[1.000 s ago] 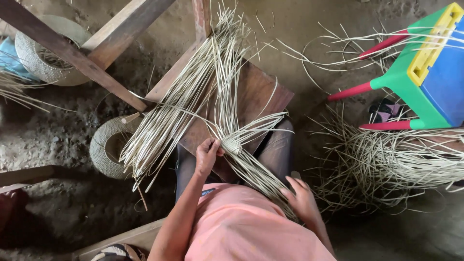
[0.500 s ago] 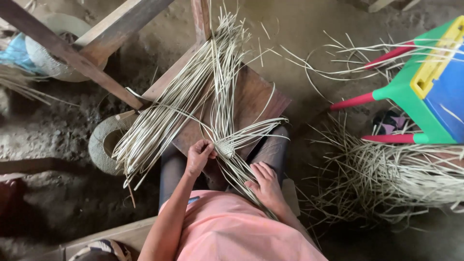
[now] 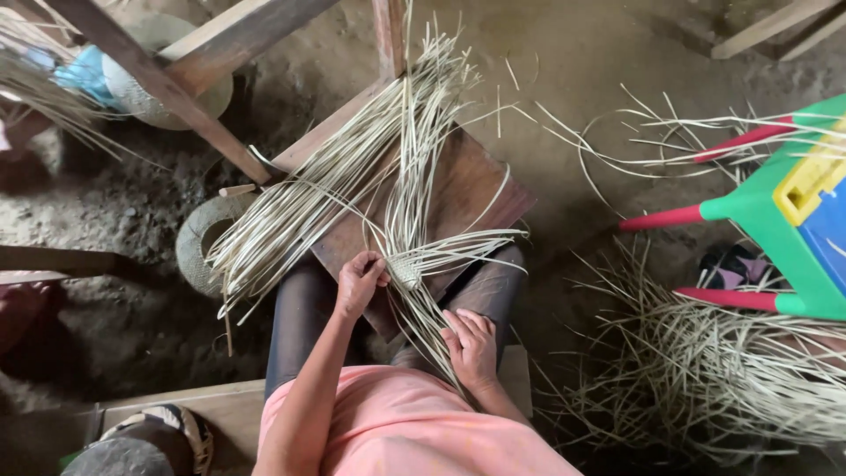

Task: Weaving long, thin straw or palm leaf strips together to create a larger piece of material.

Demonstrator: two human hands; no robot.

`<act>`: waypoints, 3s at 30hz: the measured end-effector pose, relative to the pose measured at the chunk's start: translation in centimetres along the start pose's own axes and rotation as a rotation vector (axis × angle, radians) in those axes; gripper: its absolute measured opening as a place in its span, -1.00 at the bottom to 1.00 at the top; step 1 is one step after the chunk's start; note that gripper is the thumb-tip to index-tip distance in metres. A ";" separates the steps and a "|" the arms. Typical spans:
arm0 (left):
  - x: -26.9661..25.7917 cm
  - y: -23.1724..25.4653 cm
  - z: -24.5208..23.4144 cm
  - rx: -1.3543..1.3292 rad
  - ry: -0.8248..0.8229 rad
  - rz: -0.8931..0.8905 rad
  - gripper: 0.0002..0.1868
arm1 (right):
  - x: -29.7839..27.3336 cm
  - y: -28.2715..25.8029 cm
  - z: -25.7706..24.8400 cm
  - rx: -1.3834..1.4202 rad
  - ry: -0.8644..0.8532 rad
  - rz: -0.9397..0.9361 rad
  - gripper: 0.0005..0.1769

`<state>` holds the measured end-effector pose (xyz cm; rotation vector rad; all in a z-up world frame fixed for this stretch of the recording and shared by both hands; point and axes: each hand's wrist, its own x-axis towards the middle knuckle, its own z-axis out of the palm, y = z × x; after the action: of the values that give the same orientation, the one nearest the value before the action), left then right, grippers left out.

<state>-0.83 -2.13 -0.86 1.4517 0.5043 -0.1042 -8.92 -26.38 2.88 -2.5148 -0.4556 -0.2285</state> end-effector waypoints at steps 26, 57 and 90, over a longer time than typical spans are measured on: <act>1.0 1.5 -0.7 0.149 -0.147 -0.078 -0.88 | 6.6 -2.0 -2.6 0.559 0.105 0.632 -0.70; -2.8 7.7 0.9 0.197 -0.126 -0.156 -0.90 | 9.6 -7.0 -2.7 -0.193 -0.736 0.574 0.39; 0.5 27.3 10.0 -0.223 -0.436 -0.258 -0.38 | -1.9 -6.9 -5.7 0.074 -0.547 0.687 -0.07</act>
<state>12.27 -8.01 24.41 1.0981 0.3292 -0.5411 -13.61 -24.68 10.53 -2.4718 0.2154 0.7323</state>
